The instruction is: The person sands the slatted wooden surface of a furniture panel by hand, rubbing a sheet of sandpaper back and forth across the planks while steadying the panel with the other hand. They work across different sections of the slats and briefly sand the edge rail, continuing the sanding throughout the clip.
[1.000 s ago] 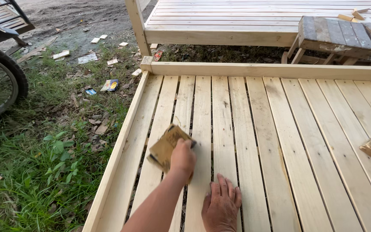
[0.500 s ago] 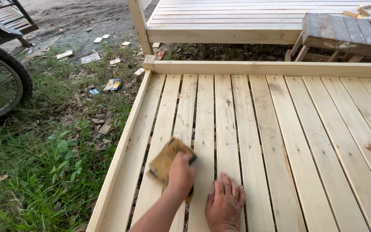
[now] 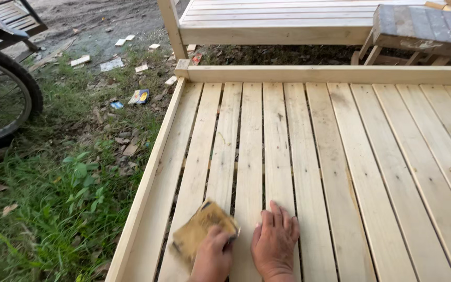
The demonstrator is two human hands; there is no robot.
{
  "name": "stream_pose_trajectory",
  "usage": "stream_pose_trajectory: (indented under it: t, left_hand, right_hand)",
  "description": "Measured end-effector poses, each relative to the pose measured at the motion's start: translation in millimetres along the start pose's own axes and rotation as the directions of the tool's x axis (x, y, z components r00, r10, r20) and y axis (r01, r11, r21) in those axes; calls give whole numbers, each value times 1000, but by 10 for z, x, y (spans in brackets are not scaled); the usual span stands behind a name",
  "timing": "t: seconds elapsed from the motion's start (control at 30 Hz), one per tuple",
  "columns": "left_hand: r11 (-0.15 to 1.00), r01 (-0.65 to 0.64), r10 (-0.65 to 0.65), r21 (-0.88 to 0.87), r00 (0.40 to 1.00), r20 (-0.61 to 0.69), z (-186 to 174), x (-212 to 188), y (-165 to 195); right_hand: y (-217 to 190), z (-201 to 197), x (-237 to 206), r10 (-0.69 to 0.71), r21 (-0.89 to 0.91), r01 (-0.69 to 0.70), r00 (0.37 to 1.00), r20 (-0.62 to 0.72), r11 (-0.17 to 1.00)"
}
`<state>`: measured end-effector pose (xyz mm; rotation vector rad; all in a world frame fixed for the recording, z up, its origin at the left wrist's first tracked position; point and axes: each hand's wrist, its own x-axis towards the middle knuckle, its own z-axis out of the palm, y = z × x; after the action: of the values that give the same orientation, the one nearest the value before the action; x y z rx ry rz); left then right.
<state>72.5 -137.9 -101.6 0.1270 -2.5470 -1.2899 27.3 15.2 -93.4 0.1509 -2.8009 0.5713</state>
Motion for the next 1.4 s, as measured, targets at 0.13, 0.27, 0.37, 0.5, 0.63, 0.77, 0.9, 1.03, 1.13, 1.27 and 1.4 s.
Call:
stream_pose_trajectory:
  t: [0.13, 0.27, 0.37, 0.5, 0.63, 0.77, 0.9, 1.03, 1.13, 1.27, 1.4]
  left_hand:
    - [998, -62, 62, 16, 998, -11, 101, 912, 47]
    - [995, -94, 95, 23, 993, -70, 146, 1066, 99]
    - [992, -114, 116, -54, 993, 30, 51, 237, -166]
    - [987, -149, 158, -53, 934, 320, -115, -648, -485]
    - [998, -61, 66, -32, 975, 210, -65, -198, -344]
    - [999, -30, 28, 40, 998, 49, 52, 911, 121]
    - [998, -47, 49, 37, 997, -64, 136, 957, 243]
    - [995, -88, 78, 37, 974, 215, -55, -73, -208]
    - [981, -182, 147, 70, 925, 350, -172, -493, -459]
    - [963, -153, 126, 221, 983, 130, -207, 157, -367]
    - [968, 23, 13, 251, 990, -139, -268, 1152, -89]
  right_hand:
    - [61, 54, -36, -9, 81, 10, 1000, -18, 997]
    - [190, 31, -43, -64, 145, 66, 998, -16, 987]
    - [301, -18, -71, -176, 163, 179, 984, -35, 970]
    - [407, -58, -207, -251, 121, 248, 968, 7, 961]
    - [457, -47, -331, -244, 118, 243, 970, -5, 963]
    - [504, -51, -353, -258, 146, 258, 966, -21, 955]
    - [534, -82, -327, -249, 173, 250, 968, -27, 953]
    - [533, -112, -271, -240, 164, 228, 969, 60, 960]
    - [493, -125, -235, -237, 127, 229, 970, 53, 965]
    - [421, -153, -242, -193, 63, 188, 978, 85, 980]
    - [392, -183, -235, -176, 83, 169, 981, 85, 982]
